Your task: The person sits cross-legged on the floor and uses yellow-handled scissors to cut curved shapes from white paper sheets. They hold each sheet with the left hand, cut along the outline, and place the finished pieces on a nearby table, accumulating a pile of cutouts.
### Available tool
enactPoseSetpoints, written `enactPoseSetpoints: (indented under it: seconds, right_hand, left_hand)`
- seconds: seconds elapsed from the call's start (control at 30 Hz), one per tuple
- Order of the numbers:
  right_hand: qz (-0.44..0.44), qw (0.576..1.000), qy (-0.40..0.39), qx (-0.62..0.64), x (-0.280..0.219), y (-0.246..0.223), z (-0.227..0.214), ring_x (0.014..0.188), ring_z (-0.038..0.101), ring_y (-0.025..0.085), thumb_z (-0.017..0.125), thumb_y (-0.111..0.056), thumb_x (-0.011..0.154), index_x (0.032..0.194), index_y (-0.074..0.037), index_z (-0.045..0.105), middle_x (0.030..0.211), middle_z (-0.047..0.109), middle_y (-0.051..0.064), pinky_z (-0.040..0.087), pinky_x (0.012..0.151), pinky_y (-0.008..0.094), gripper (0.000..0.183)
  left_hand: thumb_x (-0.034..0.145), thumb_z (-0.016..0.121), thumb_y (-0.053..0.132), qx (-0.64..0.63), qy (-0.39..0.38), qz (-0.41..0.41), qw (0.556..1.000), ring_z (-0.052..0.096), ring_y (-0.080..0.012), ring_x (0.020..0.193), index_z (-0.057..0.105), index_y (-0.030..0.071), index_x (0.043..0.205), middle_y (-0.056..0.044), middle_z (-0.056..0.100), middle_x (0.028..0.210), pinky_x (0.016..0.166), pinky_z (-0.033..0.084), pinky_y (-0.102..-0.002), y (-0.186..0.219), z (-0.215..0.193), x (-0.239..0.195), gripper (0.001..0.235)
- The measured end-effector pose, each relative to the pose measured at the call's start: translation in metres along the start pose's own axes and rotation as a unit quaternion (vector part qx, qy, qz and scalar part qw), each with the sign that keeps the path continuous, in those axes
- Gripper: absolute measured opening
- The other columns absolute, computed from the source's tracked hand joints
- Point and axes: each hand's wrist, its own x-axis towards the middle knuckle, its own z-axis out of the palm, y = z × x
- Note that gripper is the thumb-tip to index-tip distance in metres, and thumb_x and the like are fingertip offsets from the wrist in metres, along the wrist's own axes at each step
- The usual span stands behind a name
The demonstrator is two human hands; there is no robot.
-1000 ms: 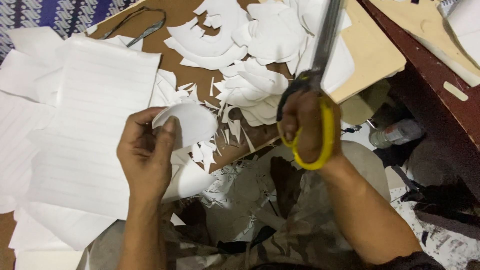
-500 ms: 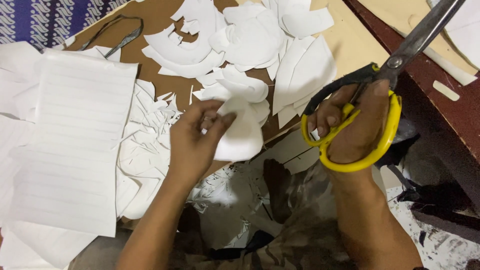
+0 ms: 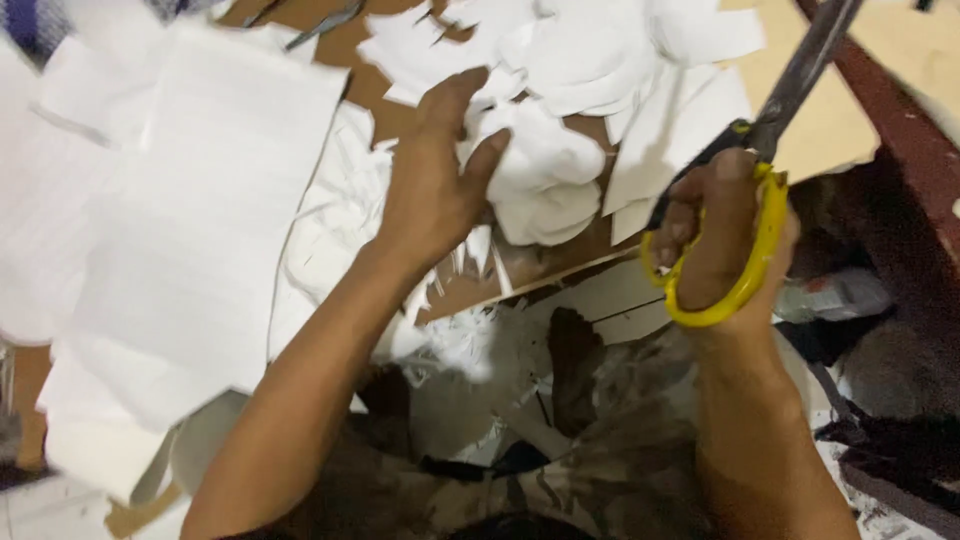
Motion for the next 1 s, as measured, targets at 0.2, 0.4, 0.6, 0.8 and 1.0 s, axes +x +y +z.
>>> enactPoseSetpoints:
  seconds: [0.2,0.4,0.6,0.8,1.0]
  right_hand:
    - [0.015,0.996,-0.039,-0.077,0.002,0.019,-0.002,0.056,0.049,0.003,0.067,-0.021,0.105,0.100,-0.017,0.063,0.076,0.056,-0.005,0.037,0.046,0.019,0.008]
    - [-0.109,0.974,-0.134,-0.145,-0.004,0.026,0.017,0.094,0.061,0.009,0.068,0.001,0.108,0.113,-0.009,0.064,0.104,0.064,0.001,0.055,0.086,0.022,0.011]
    - [-0.144,0.961,-0.158,-0.175,-0.008,0.033,0.043,0.083,0.053,0.008,0.072,-0.008,0.113,0.114,-0.008,0.062,0.107,0.065,0.000,0.054,0.081,0.023,0.010]
    - [-0.113,0.967,-0.153,-0.170,-0.023,0.032,0.078,0.066,0.048,0.006,0.070,-0.017,0.116,0.101,-0.013,0.058,0.086,0.055,-0.003,0.045,0.054,0.021,0.020]
    - [-0.061,0.968,-0.198,-0.139,-0.040,0.028,0.114,0.064,0.045,0.004,0.070,-0.019,0.111,0.096,-0.016,0.060,0.084,0.058,-0.006,0.042,0.056,0.021,0.018]
  left_hand:
    - [0.105,0.060,0.013,0.039,0.110,-0.124,0.985,0.055,-0.0367,0.130,0.042,-0.001,0.149,-0.022,0.052,0.149,0.109,0.046,-0.047,-0.060,-0.083,-0.090,0.050]
    - [0.105,0.055,0.014,0.089,0.177,-0.196,0.960,0.047,-0.0411,0.140,0.038,-0.007,0.149,-0.027,0.047,0.151,0.116,0.037,-0.050,-0.069,-0.121,-0.164,0.051]
    - [0.100,0.066,0.032,0.206,0.014,-0.183,0.961,0.036,-0.0438,0.143,0.044,-0.006,0.146,-0.030,0.043,0.151,0.119,0.028,-0.056,-0.061,-0.098,-0.188,0.063]
    - [0.102,0.054,0.050,0.229,-0.104,-0.132,0.959,0.015,-0.0540,0.150,0.035,0.004,0.157,-0.033,0.023,0.161,0.123,0.012,-0.062,-0.035,-0.066,-0.217,0.074]
    - [0.105,0.056,0.025,0.032,0.016,-0.100,0.994,0.063,-0.0403,0.124,0.049,-0.002,0.143,-0.023,0.060,0.141,0.102,0.053,-0.048,-0.024,-0.096,-0.222,0.047]
